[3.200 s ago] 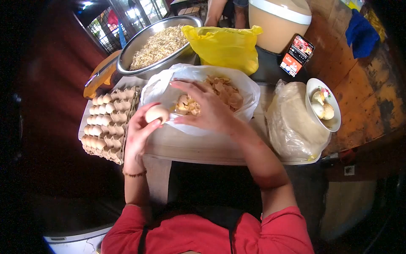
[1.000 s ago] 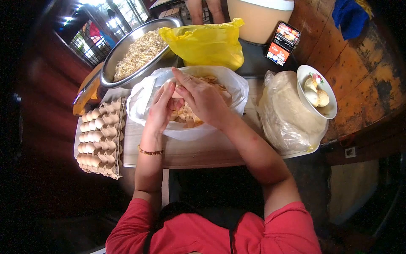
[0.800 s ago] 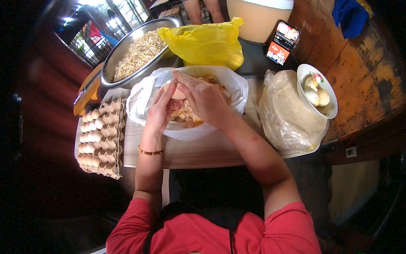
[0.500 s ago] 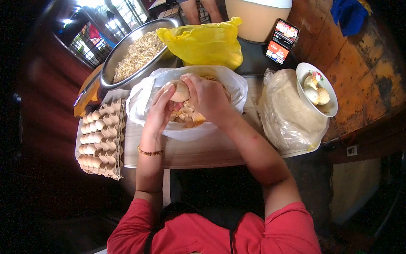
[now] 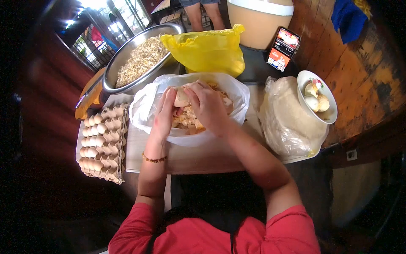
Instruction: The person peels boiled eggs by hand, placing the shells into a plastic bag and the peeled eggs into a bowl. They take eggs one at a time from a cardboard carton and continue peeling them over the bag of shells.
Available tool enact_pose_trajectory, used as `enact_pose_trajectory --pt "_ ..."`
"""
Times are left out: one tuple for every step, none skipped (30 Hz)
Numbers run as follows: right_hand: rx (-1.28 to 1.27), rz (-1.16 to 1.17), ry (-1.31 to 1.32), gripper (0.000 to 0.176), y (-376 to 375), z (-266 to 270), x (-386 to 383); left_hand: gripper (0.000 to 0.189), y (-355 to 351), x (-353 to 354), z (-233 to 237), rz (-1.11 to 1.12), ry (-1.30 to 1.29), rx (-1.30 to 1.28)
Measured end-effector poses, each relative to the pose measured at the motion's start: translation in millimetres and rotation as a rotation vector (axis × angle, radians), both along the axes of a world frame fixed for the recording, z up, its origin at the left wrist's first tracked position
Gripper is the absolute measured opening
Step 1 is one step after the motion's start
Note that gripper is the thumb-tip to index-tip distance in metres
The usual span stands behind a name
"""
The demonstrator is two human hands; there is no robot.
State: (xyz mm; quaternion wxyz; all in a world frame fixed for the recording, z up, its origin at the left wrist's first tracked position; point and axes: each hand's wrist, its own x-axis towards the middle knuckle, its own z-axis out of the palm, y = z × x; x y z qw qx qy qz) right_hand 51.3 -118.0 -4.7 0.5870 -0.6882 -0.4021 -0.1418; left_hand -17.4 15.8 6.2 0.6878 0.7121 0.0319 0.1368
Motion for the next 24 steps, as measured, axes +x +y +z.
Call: enact_pose_trajectory --pt "-0.001 -0.017 -0.012 0.018 0.3 0.1 -0.7 0.027 -0.9 0.0 -0.8 0.014 -0.009 0.01" --pt "-0.002 -0.033 -0.022 0.018 0.7 0.1 -1.2 0.026 -1.4 0.0 -1.3 0.029 -0.016 0.019" --pt "-0.001 -0.032 -0.022 0.018 1.8 -0.5 -1.3 0.026 -1.5 0.0 -1.1 0.03 -0.016 0.02" --pt "0.011 -0.06 -0.005 0.018 3.3 -1.8 -1.6 0.027 -1.6 0.2 -0.8 0.029 -0.011 0.024" --pt "0.022 -0.09 0.012 0.018 4.0 -2.7 -2.0 0.028 -1.9 0.3 -0.8 0.027 -0.006 0.028" --pt "0.023 -0.091 0.015 0.018 4.0 -3.3 -2.4 0.028 -2.8 0.4 -1.6 0.026 -0.002 0.029" --pt "0.024 -0.082 0.105 0.019 3.6 -3.3 -2.0 0.029 -4.2 0.9 -2.5 0.029 -0.018 0.015" --pt "0.023 -0.071 0.194 0.019 3.2 -2.9 -1.6 0.03 -4.9 1.9 -3.3 0.032 -0.034 0.001" --pt "0.023 -0.071 0.194 0.019 2.2 -1.9 -1.4 0.03 -2.6 4.2 -6.0 0.032 -0.034 0.001" --pt "0.013 -0.06 0.274 0.02 0.7 0.0 -1.4 0.03 1.6 7.2 -9.5 0.012 -0.075 -0.056" --pt "0.004 -0.049 0.354 0.021 -0.3 2.0 -2.0 0.031 4.3 8.3 -11.6 -0.009 -0.116 -0.111" --pt "0.005 -0.049 0.355 0.021 -1.2 3.9 -3.1 0.031 2.7 7.4 -10.0 -0.01 -0.115 -0.109" --pt "0.008 -0.003 0.394 0.022 -2.6 5.8 -4.1 0.031 -0.9 6.6 -7.3 0.022 -0.136 -0.15" --pt "0.011 0.043 0.432 0.023 -3.9 6.7 -4.6 0.03 -4.2 6.4 -5.9 0.052 -0.157 -0.192" --pt "0.012 0.041 0.431 0.023 -3.5 6.2 -4.5 0.03 -6.2 6.7 -6.0 0.05 -0.157 -0.191" --pt "0.005 0.022 0.36 0.023 -1.8 4.9 -4.3 0.028 -7.7 6.9 -6.0 0.049 -0.16 -0.193" --pt "-0.002 0.003 0.289 0.024 -0.7 3.6 -3.8 0.026 -8.4 6.6 -6.0 0.048 -0.164 -0.194" --pt "0.001 0.0 0.287 0.024 -0.8 2.6 -3.3 0.026 -8.5 5.3 -6.1 0.045 -0.165 -0.193" --pt "0.031 -0.012 0.271 0.023 -1.7 2.2 -2.5 0.025 -8.5 3.5 -5.8 0.03 -0.177 -0.118" --pt "0.064 -0.025 0.249 0.023 -2.2 3.1 -0.3 0.024 -8.3 3.4 -4.0 0.015 -0.195 -0.04" --pt "0.072 -0.029 0.233 0.023 -2.3 4.2 2.0 0.026 -7.3 5.9 -2.5 -0.006 -0.227 0.062" --pt "0.065 -0.037 0.248 0.023 -2.7 3.4 2.0 0.026 -6.4 6.8 -1.2 -0.01 -0.243 0.068" --pt "0.056 -0.044 0.267 0.022 -2.8 1.8 1.5 0.028 -5.5 5.8 -1.0 -0.011 -0.205 0.056" --pt "0.062 -0.044 0.257 0.022 -2.3 0.0 2.1 0.029 -4.0 5.1 -1.5 -0.012 -0.165 0.043"
